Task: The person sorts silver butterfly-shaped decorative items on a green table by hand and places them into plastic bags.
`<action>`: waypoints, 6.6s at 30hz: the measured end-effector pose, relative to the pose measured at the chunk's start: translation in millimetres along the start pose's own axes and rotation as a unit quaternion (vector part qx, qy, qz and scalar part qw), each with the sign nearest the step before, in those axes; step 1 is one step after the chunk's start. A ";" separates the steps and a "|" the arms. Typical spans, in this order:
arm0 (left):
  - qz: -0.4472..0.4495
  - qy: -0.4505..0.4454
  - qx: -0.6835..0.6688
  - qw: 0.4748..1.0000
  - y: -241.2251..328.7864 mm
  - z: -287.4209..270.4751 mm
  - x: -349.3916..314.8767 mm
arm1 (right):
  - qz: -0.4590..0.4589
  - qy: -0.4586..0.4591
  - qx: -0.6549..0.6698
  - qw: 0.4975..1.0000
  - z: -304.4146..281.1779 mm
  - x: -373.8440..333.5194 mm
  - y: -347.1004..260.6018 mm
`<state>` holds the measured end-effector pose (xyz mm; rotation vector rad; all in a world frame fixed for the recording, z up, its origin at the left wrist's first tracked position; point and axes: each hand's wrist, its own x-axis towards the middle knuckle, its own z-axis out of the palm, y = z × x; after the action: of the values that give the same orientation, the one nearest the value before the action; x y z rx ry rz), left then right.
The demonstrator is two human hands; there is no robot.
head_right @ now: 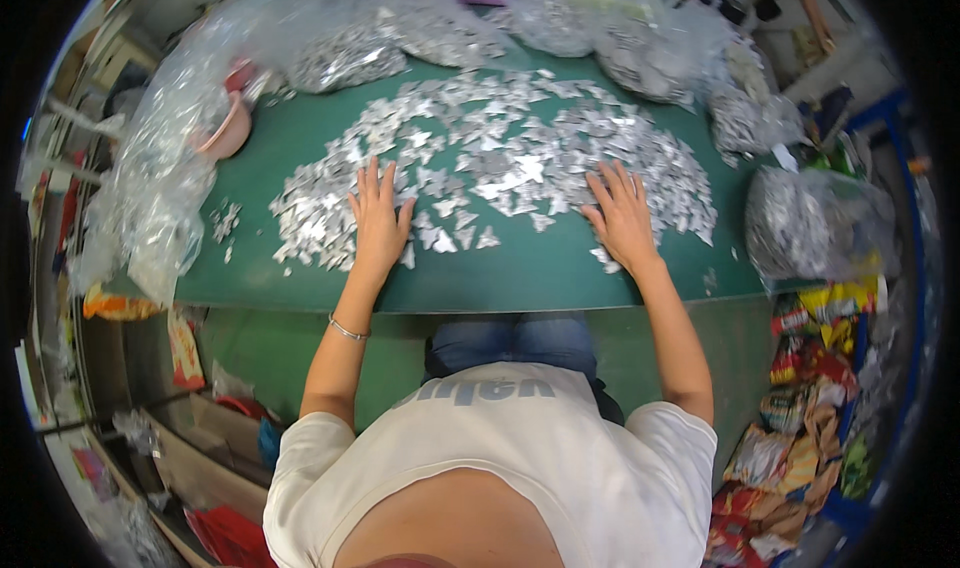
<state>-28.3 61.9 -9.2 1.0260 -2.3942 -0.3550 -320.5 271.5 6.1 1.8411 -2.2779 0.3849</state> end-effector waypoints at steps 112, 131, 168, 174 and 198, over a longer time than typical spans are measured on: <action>-0.138 -0.150 -0.576 0.791 173.1 124.2 51.5 | -0.024 -0.158 0.391 0.906 -23.6 10.4 77.0; 0.072 -0.186 -0.043 0.979 171.8 130.7 110.8 | -0.036 0.117 0.081 0.989 37.0 80.5 99.5; -0.467 -0.236 -0.738 0.425 196.9 42.7 -17.1 | 0.220 0.208 0.336 0.892 47.4 76.0 139.4; -0.428 -0.324 -0.779 0.322 161.8 59.2 -44.8 | 0.240 0.335 0.396 0.821 -62.2 7.8 91.8; -0.411 -0.346 -0.761 0.364 165.5 55.3 -59.1 | 0.310 0.390 -0.173 0.850 -242.8 -75.1 136.5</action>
<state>-123.0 220.0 -6.3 0.8104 -0.4759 -2.9530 -442.1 444.5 202.2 0.5507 -2.0581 0.6157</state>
